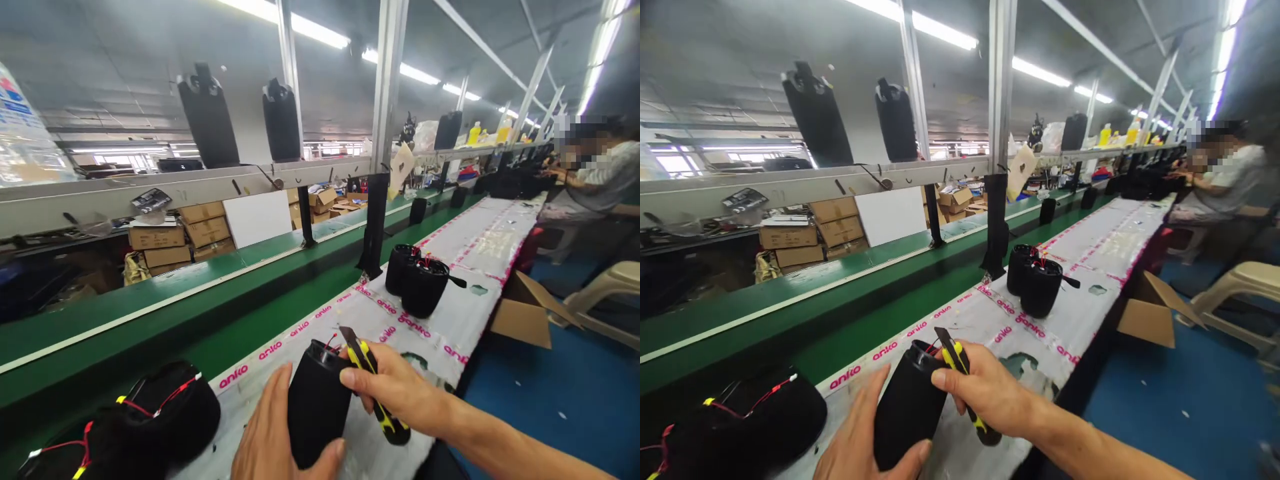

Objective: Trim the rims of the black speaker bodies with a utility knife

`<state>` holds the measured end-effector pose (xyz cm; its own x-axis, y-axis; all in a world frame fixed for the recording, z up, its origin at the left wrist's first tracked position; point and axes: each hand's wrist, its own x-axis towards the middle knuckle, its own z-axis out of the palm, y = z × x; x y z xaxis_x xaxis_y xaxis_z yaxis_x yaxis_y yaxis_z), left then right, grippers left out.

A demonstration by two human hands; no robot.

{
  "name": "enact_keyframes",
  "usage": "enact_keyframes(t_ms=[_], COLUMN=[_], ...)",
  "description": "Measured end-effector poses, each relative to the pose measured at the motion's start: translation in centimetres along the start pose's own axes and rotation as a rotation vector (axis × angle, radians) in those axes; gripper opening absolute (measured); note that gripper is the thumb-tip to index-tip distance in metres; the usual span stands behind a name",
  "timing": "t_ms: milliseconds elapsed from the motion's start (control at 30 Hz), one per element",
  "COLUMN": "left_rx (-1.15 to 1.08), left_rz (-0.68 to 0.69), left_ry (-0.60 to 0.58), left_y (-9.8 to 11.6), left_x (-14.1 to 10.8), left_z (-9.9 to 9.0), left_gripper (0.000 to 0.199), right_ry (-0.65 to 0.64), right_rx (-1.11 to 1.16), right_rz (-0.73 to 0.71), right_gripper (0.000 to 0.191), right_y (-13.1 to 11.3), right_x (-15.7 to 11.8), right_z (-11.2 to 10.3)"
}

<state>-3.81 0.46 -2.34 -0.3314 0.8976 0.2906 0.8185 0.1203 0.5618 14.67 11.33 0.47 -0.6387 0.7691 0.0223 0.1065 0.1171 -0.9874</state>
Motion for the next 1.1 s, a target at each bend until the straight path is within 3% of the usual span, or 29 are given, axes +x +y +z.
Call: enact_keyframes(t_ms=[133, 233, 367, 500, 667, 767, 867, 1100], left_rx=[-0.021, 0.082, 0.279, 0.457, 0.534, 0.537, 0.551, 0.557], left_rz=[-0.121, -0.145, -0.125, -0.092, -0.062, -0.052, -0.055, -0.057], left_ry=[-0.320, -0.384, -0.430, -0.532, -0.514, -0.489, -0.481, -0.484], left_y=[2.6, 3.2, 3.6, 4.1, 3.8, 3.6, 3.7, 3.8], left_x=[0.4, 0.2, 0.3, 0.9, 1.3, 1.2, 1.1, 1.1], left_z=[-0.2, 0.4, 0.9, 1.3, 1.8, 2.0, 2.0, 2.1], left_gripper=[0.090, 0.088, 0.085, 0.084, 0.085, 0.084, 0.084, 0.086], right_ry=[0.033, 0.093, 0.256, 0.246, 0.237, 0.286, 0.308, 0.247], right_rx=[0.176, 0.157, -0.097, -0.391, -0.821, -0.953, -0.984, -1.013], right_rz=[0.060, 0.093, 0.153, 0.107, -0.099, -0.192, -0.220, -0.136], right_gripper=[0.047, 0.049, 0.039, 0.028, 0.034, 0.029, 0.025, 0.021], right_y=[3.4, 4.4, 3.9, 4.4, 7.9, 9.3, 9.2, 7.6], right_x=[-2.3, -3.3, -5.2, -7.2, -8.4, -8.0, -7.0, -5.9], right_z=[1.0, 0.8, -0.3, -0.5, 1.0, 1.7, 1.9, 1.9])
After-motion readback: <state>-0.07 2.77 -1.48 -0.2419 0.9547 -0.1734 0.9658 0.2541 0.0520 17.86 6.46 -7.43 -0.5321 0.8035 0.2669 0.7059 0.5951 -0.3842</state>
